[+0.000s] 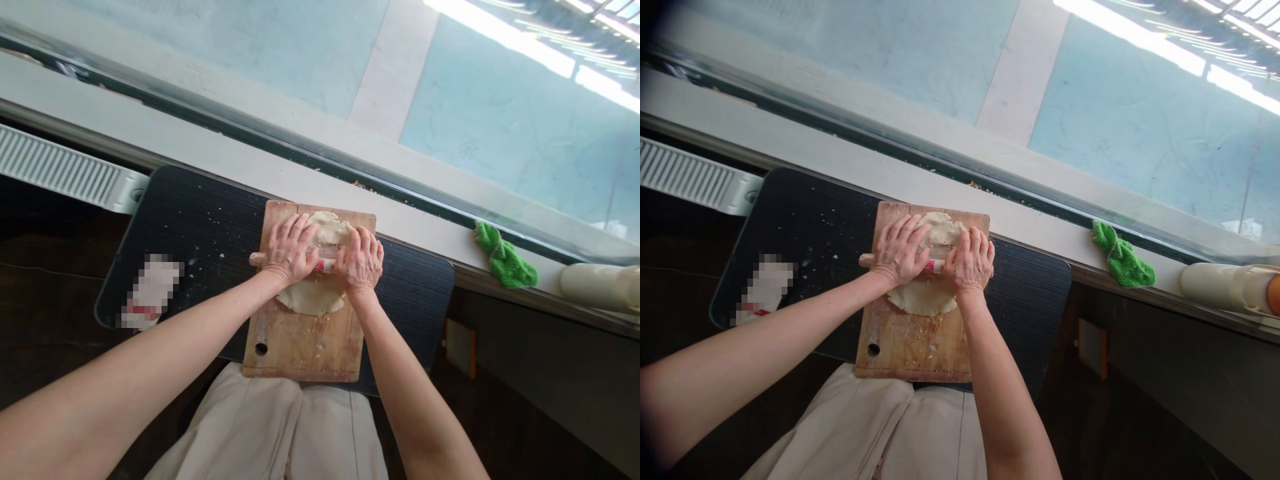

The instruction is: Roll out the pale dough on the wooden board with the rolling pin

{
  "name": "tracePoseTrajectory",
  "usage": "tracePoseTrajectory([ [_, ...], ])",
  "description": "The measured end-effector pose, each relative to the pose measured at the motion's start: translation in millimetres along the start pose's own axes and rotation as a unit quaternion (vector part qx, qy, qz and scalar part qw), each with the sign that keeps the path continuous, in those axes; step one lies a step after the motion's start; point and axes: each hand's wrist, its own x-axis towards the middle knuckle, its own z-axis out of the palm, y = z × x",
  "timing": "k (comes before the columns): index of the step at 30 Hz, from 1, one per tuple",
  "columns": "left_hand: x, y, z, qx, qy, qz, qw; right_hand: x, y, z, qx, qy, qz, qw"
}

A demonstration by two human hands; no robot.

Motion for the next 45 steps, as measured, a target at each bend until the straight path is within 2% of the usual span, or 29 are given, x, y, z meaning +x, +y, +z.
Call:
tracePoseTrajectory([
  [26,2.0,-1.1,3.0,0.031,0.006,0.011,0.999,1.5,2.1,1.1,0.018,0.005,0.001,1.000],
  [45,2.1,0.1,1.2,0.015,-0.003,0.003,1.000,1.5,2.0,2.6,0.015,0.014,0.005,1.000],
])
